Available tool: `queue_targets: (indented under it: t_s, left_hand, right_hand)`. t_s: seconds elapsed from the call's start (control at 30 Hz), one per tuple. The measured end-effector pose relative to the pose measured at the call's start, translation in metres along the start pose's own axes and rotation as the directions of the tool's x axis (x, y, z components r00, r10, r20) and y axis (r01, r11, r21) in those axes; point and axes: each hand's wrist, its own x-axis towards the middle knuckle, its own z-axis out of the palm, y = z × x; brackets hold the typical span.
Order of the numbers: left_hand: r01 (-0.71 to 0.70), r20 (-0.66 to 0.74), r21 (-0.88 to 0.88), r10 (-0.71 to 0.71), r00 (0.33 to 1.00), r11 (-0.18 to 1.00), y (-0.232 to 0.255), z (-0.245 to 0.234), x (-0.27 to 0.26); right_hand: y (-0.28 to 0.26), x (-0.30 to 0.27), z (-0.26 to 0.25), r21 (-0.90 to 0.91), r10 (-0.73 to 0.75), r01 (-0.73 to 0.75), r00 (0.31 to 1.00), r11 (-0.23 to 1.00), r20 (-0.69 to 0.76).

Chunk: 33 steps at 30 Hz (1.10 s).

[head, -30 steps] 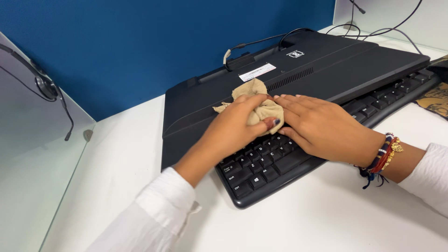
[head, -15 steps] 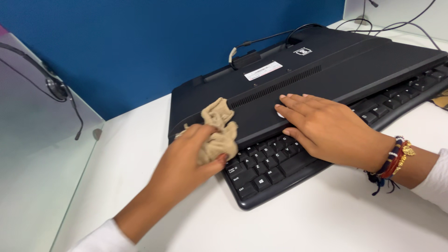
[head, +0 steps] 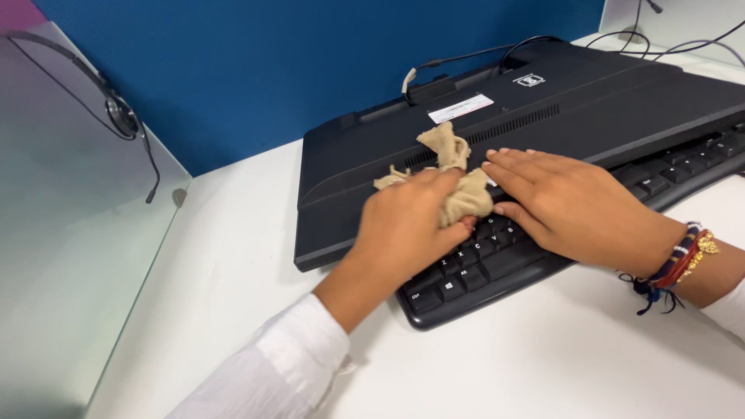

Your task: The person wipes the back of a computer monitor with a cloth, moving it across the surface while holding the monitor steady on a desk next to a keyboard.

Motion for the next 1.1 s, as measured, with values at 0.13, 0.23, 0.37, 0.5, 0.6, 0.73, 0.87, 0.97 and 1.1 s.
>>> queue_targets:
  t_s: [0.13,0.23,0.37,0.5,0.6,0.73,0.87,0.97,1.1]
  left_hand:
    - [0.019,-0.053,-0.012,-0.019,0.998,1.000,-0.020,-0.020,-0.023]
    - [0.197,0.035,0.016,-0.197,0.980,0.980,-0.039,-0.044,-0.049]
    - [0.272,0.001,0.073,-0.273,0.962,0.959,-0.051,-0.071,-0.075]
    - [0.283,0.051,0.038,-0.284,0.957,0.958,-0.052,-0.068,-0.070]
    - [0.129,-0.016,0.011,-0.129,0.991,0.992,-0.044,-0.043,-0.043]
    - [0.205,0.059,-0.084,-0.200,0.978,0.975,-0.021,-0.023,-0.012]
    - [0.203,0.088,-0.163,-0.191,0.978,0.966,-0.027,-0.020,-0.014]
    - [0.182,0.046,-0.226,-0.176,0.983,0.957,-0.056,-0.033,-0.035]
    - [0.418,0.185,-0.487,-0.377,0.908,0.767,-0.090,-0.059,-0.064]
  right_hand:
    - [-0.001,0.000,0.000,-0.046,-0.021,0.021,1.000,0.999,-0.014]
    - [0.000,0.001,0.001,-0.097,-0.015,0.016,1.000,0.995,0.015]
    - [0.001,0.004,0.000,-0.103,-0.047,0.051,0.998,0.993,0.033]
    - [0.001,0.012,0.001,-0.224,-0.062,0.096,0.986,0.970,0.156]
    - [-0.004,0.019,0.000,-0.276,-0.041,0.103,0.974,0.956,0.223]
    - [-0.012,0.018,0.002,-0.298,-0.017,0.070,0.984,0.952,0.178]
    - [-0.014,0.010,0.003,-0.309,-0.051,0.078,0.994,0.948,0.093]
    - [-0.016,0.012,0.005,-0.290,-0.050,0.063,0.997,0.955,0.052]
    - [-0.015,0.012,0.007,-0.311,-0.059,0.068,0.998,0.948,0.037]
